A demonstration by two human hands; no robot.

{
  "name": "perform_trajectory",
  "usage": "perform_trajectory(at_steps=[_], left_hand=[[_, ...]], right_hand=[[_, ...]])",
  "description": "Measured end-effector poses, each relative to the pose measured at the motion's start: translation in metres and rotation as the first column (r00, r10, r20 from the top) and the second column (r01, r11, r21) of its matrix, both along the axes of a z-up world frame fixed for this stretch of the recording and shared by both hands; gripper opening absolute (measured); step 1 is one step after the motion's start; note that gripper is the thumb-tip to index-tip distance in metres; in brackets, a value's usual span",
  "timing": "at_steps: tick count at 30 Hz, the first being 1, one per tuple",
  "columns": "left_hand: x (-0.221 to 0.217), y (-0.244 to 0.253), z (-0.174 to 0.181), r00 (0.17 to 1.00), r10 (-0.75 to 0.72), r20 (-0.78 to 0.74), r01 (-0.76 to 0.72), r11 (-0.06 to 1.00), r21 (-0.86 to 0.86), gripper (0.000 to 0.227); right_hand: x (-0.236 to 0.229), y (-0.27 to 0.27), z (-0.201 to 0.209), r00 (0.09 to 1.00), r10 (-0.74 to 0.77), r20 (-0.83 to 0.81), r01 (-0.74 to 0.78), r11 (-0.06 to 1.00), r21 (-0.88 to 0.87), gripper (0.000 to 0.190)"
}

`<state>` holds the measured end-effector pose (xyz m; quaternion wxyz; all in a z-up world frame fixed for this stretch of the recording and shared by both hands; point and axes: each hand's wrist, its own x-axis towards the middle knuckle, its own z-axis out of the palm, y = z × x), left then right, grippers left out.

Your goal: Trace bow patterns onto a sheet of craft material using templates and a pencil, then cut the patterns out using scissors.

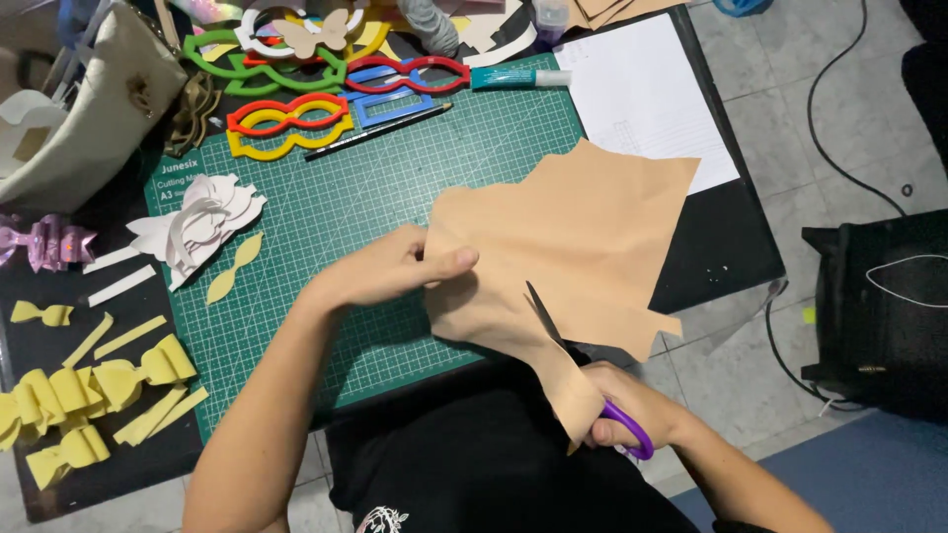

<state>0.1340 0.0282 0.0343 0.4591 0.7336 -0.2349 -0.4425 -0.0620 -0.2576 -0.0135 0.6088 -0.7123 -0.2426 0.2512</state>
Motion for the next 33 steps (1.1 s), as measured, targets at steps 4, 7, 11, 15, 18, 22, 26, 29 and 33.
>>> perform_trajectory(at_steps=[4, 7, 11, 15, 18, 22, 26, 29, 33], left_hand=[[-0.017, -0.030, 0.017, 0.954, 0.225, -0.196, -0.229, 0.973, 0.003, 0.058], [-0.034, -0.037, 0.008, 0.949, 0.299, -0.098, -0.312, 0.935, -0.169, 0.050], [-0.051, -0.037, 0.012, 0.889, 0.458, 0.027, -0.440, 0.868, -0.229, 0.038], [-0.062, -0.033, -0.022, 0.801, 0.593, 0.083, -0.532, 0.769, -0.355, 0.042], [-0.068, -0.033, -0.013, 0.744, 0.660, 0.102, -0.584, 0.717, -0.382, 0.035], [-0.079, -0.038, -0.001, 0.702, 0.703, 0.117, -0.641, 0.695, -0.326, 0.031], [-0.080, -0.037, -0.004, 0.685, 0.724, 0.085, -0.663, 0.667, -0.342, 0.030], [-0.080, -0.037, -0.009, 0.675, 0.732, 0.088, -0.668, 0.658, -0.348, 0.030], [-0.082, -0.036, -0.016, 0.666, 0.738, 0.111, -0.677, 0.660, -0.324, 0.030]], right_hand=[[-0.001, -0.014, 0.000, 1.000, 0.000, 0.012, 0.000, 0.999, -0.041, 0.073], [-0.003, -0.012, 0.008, 1.000, -0.013, -0.001, 0.013, 1.000, 0.006, 0.079], [-0.013, -0.007, 0.000, 0.994, -0.088, -0.064, 0.090, 0.996, 0.023, 0.082], [-0.015, 0.006, 0.001, 0.976, -0.181, -0.120, 0.187, 0.982, 0.038, 0.082], [-0.010, 0.018, 0.004, 0.973, -0.227, -0.048, 0.229, 0.973, 0.036, 0.081], [-0.007, 0.030, 0.006, 0.962, -0.272, 0.019, 0.272, 0.962, 0.036, 0.079], [-0.010, 0.032, -0.003, 0.946, -0.324, 0.007, 0.323, 0.946, 0.036, 0.079], [-0.013, 0.031, -0.010, 0.939, -0.337, 0.067, 0.339, 0.941, -0.024, 0.078], [-0.017, 0.031, -0.015, 0.936, -0.347, 0.064, 0.352, 0.929, -0.113, 0.079]])
